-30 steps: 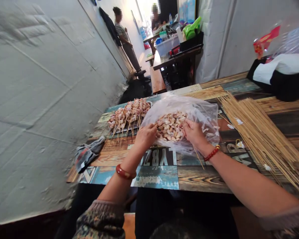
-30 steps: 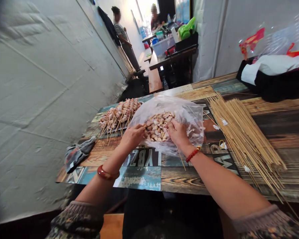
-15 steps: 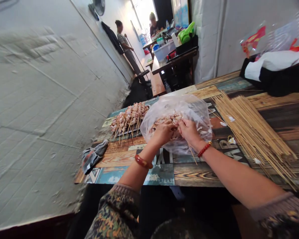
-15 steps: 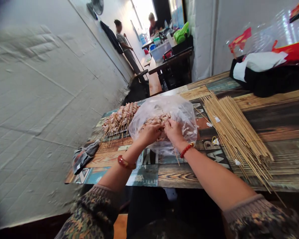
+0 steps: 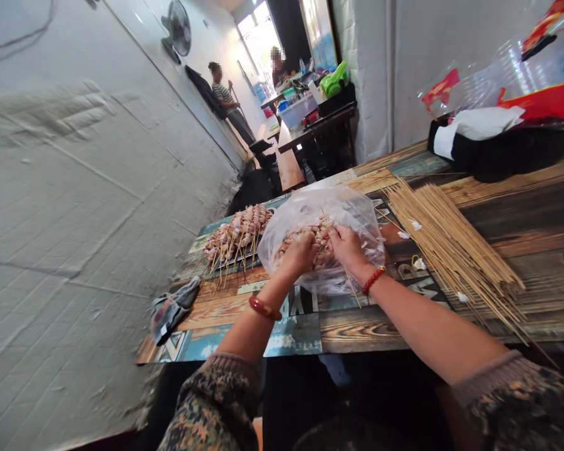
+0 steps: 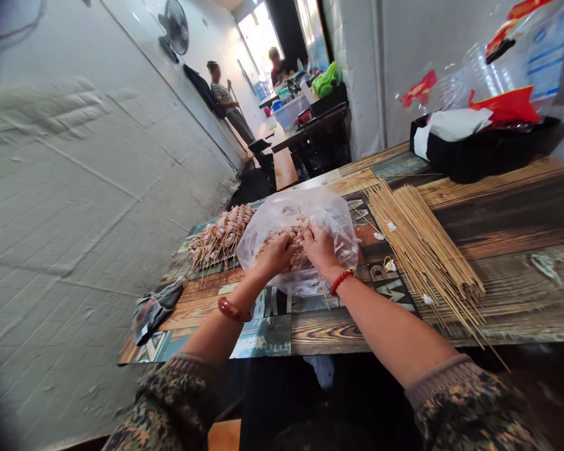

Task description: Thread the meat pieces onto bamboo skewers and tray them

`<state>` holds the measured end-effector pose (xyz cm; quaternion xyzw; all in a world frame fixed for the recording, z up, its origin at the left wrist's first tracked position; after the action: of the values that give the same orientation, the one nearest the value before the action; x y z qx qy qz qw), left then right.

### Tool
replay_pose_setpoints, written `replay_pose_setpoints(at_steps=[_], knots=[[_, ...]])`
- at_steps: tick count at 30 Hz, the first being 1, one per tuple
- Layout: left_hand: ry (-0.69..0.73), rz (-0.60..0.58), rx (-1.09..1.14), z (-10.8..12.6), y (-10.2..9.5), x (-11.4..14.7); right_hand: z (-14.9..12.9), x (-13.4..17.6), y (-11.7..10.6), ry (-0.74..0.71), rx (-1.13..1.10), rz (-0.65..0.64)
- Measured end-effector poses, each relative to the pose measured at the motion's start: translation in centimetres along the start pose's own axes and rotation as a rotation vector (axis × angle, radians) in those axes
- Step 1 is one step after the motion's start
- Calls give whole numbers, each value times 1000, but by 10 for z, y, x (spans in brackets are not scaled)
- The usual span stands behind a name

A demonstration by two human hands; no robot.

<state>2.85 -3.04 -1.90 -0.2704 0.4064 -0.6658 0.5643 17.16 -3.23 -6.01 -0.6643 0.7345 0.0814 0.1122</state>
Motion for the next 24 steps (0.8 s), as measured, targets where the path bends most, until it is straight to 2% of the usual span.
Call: replay_pose_setpoints(at_steps=[2, 4, 6, 8, 15, 21, 24], knots=[[-146, 77, 314, -5, -5, 3, -3, 1, -1, 13, -3, 11], [-272, 103, 687, -11, -10, 8, -7, 3, -1, 10, -4, -3], [-355, 87, 991, -15, -13, 14, -10, 5, -1, -12, 2, -35], [-406, 53, 1183, -19, -13, 20, -11, 8, 0, -31, 10, -63], [-453, 16, 1432, -21, -8, 29, -12, 12, 2, -16, 1, -188], [-487, 77, 1555, -26, -11, 22, -17, 20, 6, -16, 24, -363], [-470, 66, 1582, -30, -12, 21, -17, 23, 9, -11, 77, -441]])
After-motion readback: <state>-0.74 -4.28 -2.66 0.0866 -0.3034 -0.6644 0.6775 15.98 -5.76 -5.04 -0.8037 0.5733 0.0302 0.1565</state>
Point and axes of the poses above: each hand's wrist, its own x-axis away from the middle knuckle, its own y-axis out of the palm, z = x × y, the point moved 1 cm from there along -x, towards the middle knuckle, and after that the axes turned 3 degrees about -y, right-handed, at the moved point
